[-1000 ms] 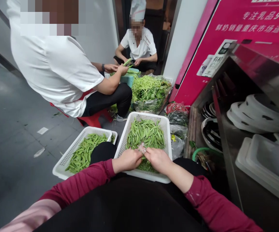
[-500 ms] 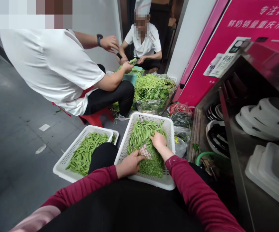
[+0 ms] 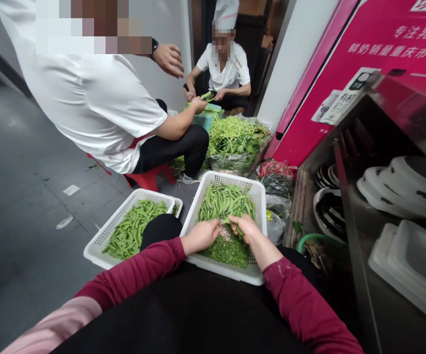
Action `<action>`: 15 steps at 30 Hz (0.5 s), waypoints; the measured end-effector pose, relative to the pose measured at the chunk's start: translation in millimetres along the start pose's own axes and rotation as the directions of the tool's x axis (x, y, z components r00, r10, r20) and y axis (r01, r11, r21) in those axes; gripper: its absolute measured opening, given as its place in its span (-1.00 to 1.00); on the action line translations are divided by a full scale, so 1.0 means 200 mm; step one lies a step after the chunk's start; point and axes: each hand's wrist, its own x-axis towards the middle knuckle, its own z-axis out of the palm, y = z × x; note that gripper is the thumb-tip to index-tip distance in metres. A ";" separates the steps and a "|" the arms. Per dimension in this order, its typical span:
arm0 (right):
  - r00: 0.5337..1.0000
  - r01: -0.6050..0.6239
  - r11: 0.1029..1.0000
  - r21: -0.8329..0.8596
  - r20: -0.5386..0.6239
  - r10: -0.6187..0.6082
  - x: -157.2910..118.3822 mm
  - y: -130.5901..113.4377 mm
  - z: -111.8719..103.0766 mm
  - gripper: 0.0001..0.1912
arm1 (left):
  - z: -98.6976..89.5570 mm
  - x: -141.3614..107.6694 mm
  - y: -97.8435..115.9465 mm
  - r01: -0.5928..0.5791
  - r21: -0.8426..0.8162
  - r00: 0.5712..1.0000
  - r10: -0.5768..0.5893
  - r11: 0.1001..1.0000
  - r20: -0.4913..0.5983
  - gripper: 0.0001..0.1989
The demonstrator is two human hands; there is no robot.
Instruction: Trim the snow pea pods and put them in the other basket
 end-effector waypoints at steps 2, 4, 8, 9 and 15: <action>0.999 0.008 0.994 0.112 0.052 -0.014 -0.09 0.00 -0.01 -0.75 | -0.02 0.00 0.02 -0.045 0.019 0.999 0.046 0.999 -0.027 -0.70; 0.994 -0.003 0.965 0.263 0.108 -0.026 -0.15 -0.01 -0.02 -0.72 | -0.04 -0.02 0.04 -0.062 0.048 0.996 0.065 0.997 -0.059 -0.70; 0.984 -0.034 0.891 0.452 0.172 -0.050 -0.21 -0.03 -0.02 -0.70 | -0.06 -0.07 0.06 -0.127 0.077 0.988 0.133 0.989 -0.077 -0.73; 0.984 -0.031 0.888 0.459 0.172 -0.054 -0.23 -0.03 -0.02 -0.70 | -0.06 -0.07 0.06 -0.159 0.081 0.984 0.165 0.984 -0.072 -0.74; 0.953 0.008 0.930 0.369 0.280 -0.119 -0.30 -0.05 0.01 -0.69 | -0.09 -0.13 0.09 -0.359 0.053 0.933 0.360 0.932 0.002 -0.82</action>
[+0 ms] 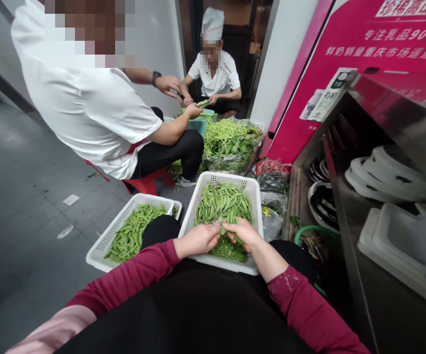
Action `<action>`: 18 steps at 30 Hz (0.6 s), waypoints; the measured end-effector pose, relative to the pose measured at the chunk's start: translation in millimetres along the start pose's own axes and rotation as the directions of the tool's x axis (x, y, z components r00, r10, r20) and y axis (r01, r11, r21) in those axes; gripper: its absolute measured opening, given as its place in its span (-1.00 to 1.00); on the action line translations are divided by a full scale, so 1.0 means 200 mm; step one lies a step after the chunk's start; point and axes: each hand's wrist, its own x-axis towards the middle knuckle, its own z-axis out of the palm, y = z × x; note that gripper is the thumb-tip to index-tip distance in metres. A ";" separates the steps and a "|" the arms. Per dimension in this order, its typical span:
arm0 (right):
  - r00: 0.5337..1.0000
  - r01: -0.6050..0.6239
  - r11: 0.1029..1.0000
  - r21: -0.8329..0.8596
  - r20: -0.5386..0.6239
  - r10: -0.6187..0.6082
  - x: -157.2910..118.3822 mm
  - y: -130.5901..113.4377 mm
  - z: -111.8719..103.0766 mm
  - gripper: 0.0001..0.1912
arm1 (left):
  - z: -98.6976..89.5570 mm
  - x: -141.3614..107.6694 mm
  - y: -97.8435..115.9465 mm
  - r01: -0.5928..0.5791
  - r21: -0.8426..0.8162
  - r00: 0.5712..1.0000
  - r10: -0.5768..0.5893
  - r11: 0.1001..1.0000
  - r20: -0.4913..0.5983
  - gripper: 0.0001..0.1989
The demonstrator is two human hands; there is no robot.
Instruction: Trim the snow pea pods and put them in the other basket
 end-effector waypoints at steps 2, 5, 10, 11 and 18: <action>0.992 -0.011 0.991 -0.133 0.123 0.028 -0.03 0.00 -0.01 -0.72 | 0.00 -0.01 0.00 -0.033 -0.042 0.997 0.036 0.999 0.066 -0.86; 0.969 -0.021 0.977 -0.212 0.238 0.072 -0.06 0.01 -0.05 -0.74 | 0.02 -0.02 -0.04 0.161 -0.085 0.986 -0.157 0.983 0.047 -0.84; 0.959 -0.111 0.989 -0.101 0.249 0.133 -0.09 0.07 -0.14 -0.71 | 0.02 -0.02 -0.12 0.406 -0.045 0.913 -0.407 0.913 -0.011 -0.80; 0.959 -0.123 0.988 -0.093 0.244 0.143 -0.09 0.08 -0.15 -0.71 | 0.01 -0.02 -0.11 0.356 -0.023 0.934 -0.356 0.934 -0.014 -0.77; 0.949 -0.062 0.948 -0.313 0.274 0.152 -0.08 0.07 -0.12 -0.75 | 0.01 0.00 0.02 -0.019 0.110 0.981 -0.003 0.994 0.192 -0.79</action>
